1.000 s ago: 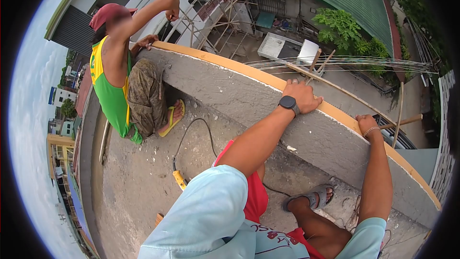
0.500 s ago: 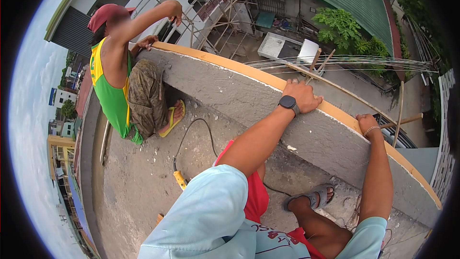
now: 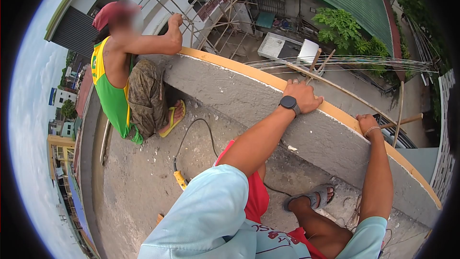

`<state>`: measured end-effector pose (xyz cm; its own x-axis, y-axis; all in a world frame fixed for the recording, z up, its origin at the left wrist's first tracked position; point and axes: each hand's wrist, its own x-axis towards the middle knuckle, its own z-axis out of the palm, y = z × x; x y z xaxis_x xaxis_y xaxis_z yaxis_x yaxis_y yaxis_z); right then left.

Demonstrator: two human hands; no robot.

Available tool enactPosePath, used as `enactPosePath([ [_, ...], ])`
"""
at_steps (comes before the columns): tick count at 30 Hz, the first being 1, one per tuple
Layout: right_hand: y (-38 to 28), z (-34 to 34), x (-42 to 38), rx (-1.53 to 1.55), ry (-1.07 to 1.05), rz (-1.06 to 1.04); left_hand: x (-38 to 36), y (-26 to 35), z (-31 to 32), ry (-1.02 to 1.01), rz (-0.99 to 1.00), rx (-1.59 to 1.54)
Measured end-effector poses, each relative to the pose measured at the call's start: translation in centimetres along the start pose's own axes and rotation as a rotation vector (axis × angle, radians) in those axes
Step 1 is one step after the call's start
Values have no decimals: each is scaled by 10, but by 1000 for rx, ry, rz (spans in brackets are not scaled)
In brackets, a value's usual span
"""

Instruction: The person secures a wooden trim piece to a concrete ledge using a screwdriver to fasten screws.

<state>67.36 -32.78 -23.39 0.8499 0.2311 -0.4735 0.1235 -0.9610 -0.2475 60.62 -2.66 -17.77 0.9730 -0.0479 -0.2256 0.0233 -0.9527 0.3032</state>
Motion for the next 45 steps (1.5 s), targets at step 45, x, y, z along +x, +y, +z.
enactPosePath([
  [45, -45, -43, -78, -38, 0, -95, 3, 0, 5, 35, -16, 57],
])
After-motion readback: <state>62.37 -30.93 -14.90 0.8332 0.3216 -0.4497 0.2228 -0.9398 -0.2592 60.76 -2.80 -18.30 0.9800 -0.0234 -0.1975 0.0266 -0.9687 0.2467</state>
